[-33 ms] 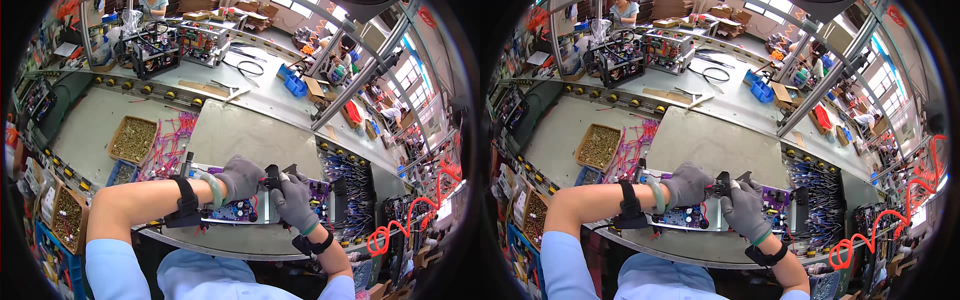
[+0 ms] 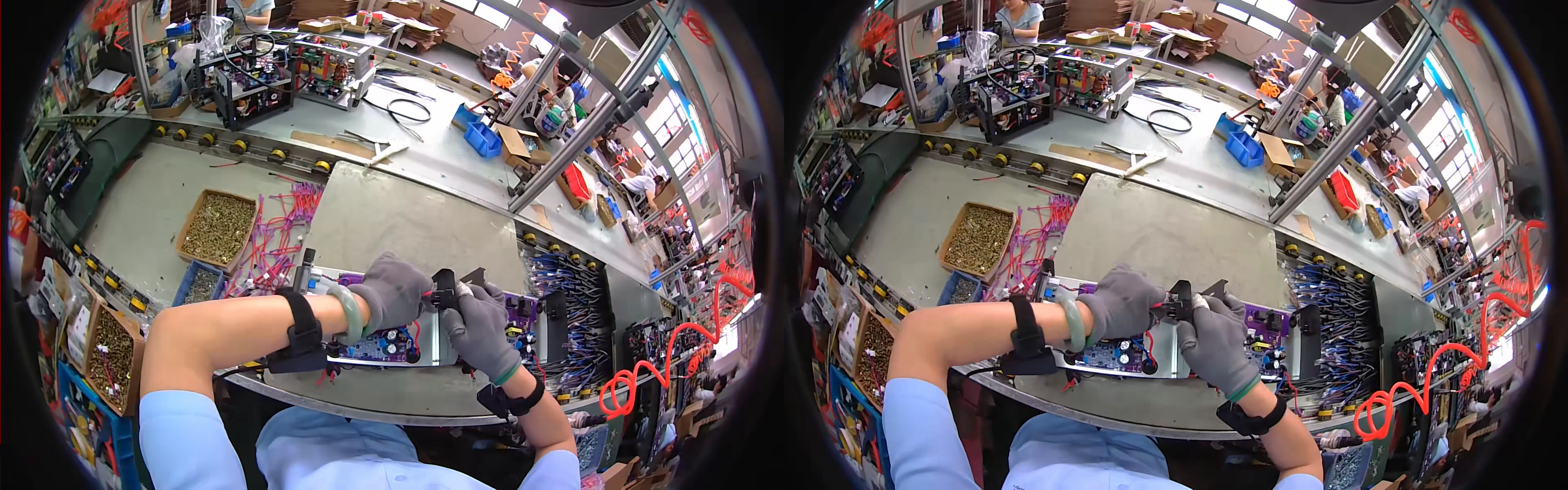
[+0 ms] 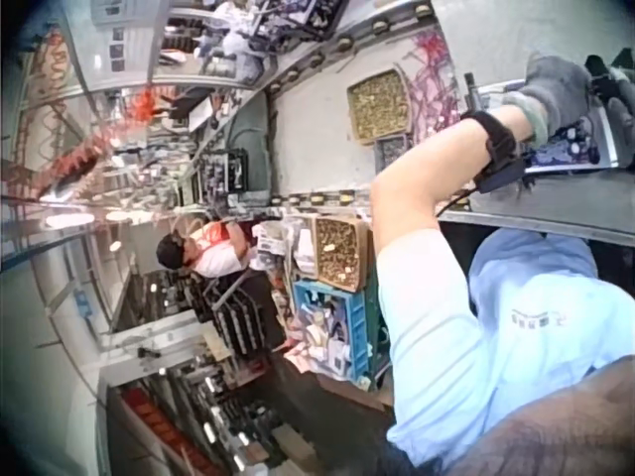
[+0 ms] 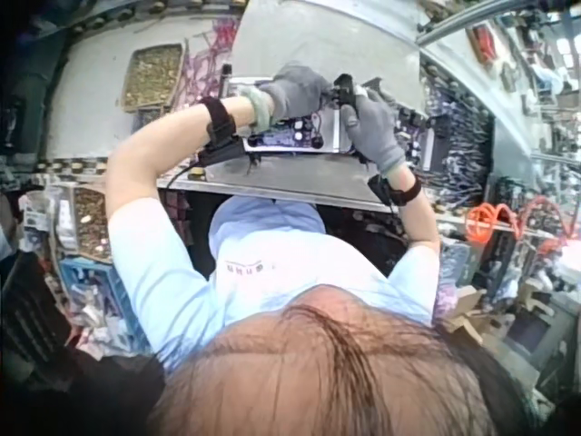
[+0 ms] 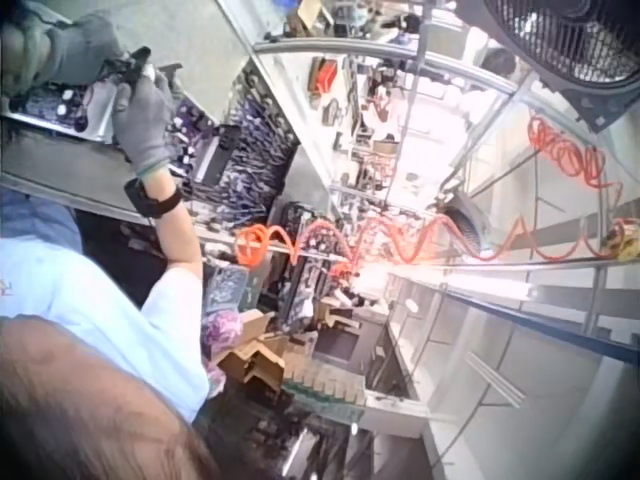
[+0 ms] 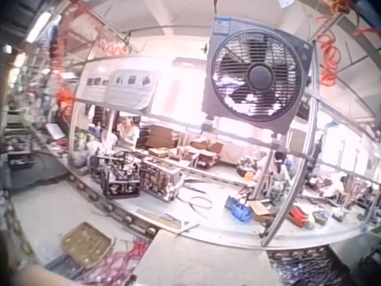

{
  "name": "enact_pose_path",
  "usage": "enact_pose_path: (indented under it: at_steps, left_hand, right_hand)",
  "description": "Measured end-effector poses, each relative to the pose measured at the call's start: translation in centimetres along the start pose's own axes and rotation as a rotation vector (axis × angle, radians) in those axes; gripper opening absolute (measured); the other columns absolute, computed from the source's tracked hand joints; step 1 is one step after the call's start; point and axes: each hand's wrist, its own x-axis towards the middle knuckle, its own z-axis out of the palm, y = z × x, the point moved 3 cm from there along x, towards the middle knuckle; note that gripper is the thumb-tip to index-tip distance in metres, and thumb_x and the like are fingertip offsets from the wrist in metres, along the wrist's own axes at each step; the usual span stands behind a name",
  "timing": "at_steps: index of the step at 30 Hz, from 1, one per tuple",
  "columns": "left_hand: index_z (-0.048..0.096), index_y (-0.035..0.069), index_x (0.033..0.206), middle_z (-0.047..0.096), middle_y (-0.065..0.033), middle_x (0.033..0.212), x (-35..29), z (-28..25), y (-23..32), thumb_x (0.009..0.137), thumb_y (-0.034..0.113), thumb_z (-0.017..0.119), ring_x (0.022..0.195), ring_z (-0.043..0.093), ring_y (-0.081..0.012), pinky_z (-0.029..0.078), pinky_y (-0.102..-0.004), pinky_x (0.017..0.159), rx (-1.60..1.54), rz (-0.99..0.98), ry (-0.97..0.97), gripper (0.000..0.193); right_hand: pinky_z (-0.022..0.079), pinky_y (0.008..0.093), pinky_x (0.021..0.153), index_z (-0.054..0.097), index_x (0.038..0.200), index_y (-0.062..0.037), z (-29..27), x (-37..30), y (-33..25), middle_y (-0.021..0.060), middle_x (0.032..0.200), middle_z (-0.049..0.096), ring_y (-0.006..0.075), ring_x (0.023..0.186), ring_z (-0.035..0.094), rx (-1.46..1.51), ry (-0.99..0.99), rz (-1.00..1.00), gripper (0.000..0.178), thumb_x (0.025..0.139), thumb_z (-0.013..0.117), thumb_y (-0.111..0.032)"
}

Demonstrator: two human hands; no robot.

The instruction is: Assembling and wiring internal components of electronic units on a production line.

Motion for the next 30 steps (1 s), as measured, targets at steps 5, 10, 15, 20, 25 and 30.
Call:
enact_pose_path:
  at_steps: [5, 10, 15, 20, 25, 30]
  left_hand:
    - [0.074, 0.013, 0.087, 0.070, -0.0122, 0.077, -0.7, 0.0, -0.2, 0.082, 0.025, 0.070, 0.085, 0.068, -0.0333, 0.045, -0.0425, 0.085, -0.019, -0.071, -0.007, 0.013]
    - [0.074, 0.013, 0.086, 0.068, -0.0115, 0.074, -0.7, 0.4, -0.2, 0.082, 0.024, 0.070, 0.082, 0.066, -0.0328, 0.045, -0.0423, 0.083, -0.013, -0.078, 0.039, 0.012]
    - [0.073, 0.013, 0.083, 0.069, -0.0114, 0.074, -0.9, 0.3, 0.0, 0.079, 0.021, 0.070, 0.081, 0.066, -0.0325, 0.046, -0.0434, 0.081, -0.010, -0.050, 0.064, 0.009]
    - [0.072, 0.012, 0.082, 0.069, -0.0115, 0.075, 0.2, 0.5, 0.4, 0.076, 0.018, 0.070, 0.082, 0.067, -0.0333, 0.047, -0.0446, 0.081, 0.036, 0.022, -0.009, 0.009]
    - [0.073, 0.012, 0.090, 0.070, -0.0141, 0.079, 1.0, 0.1, 0.9, 0.078, 0.019, 0.070, 0.083, 0.068, -0.0350, 0.049, -0.0466, 0.080, 0.112, -0.003, -0.144, 0.015]
    - [0.075, 0.009, 0.098, 0.070, -0.0139, 0.081, -1.7, -3.2, 1.9, 0.088, 0.026, 0.074, 0.080, 0.070, -0.0332, 0.054, -0.0424, 0.077, 0.000, 0.063, 0.135, 0.020]
  right_hand:
    - [0.041, 0.0471, 0.100, 0.064, 0.119, 0.0052, 0.0, 0.1, -0.1, 0.0174, 0.096, 0.069, 0.0344, 0.092, 0.066, 0.029, 0.055, -0.028, 0.044, 0.082, 0.063, -0.019]
    - [0.036, 0.0499, 0.107, 0.064, 0.119, 0.0069, -0.2, 0.1, -0.1, 0.0148, 0.096, 0.071, 0.0311, 0.100, 0.065, 0.049, 0.017, -0.004, 0.044, 0.084, 0.063, -0.018]
    - [0.036, 0.0495, 0.106, 0.063, 0.118, 0.0077, -0.2, 0.3, -0.2, 0.0129, 0.090, 0.071, 0.0303, 0.101, 0.065, 0.065, -0.003, -0.001, 0.043, 0.082, 0.062, -0.017]
    - [0.036, 0.0505, 0.106, 0.063, 0.117, 0.0084, 0.3, 0.3, -0.2, 0.0131, 0.088, 0.071, 0.0303, 0.100, 0.065, 0.101, 0.035, 0.021, 0.044, 0.080, 0.062, -0.015]
    - [0.037, 0.0512, 0.107, 0.064, 0.116, 0.0094, 0.5, 0.0, -0.1, 0.0136, 0.090, 0.071, 0.0306, 0.097, 0.066, 0.090, 0.092, 0.002, 0.044, 0.080, 0.063, -0.016]
    - [0.038, 0.0507, 0.109, 0.065, 0.117, 0.0094, 0.4, -0.4, 0.2, 0.0164, 0.095, 0.070, 0.0295, 0.098, 0.068, 0.064, 0.098, 0.019, 0.044, 0.083, 0.065, -0.019]
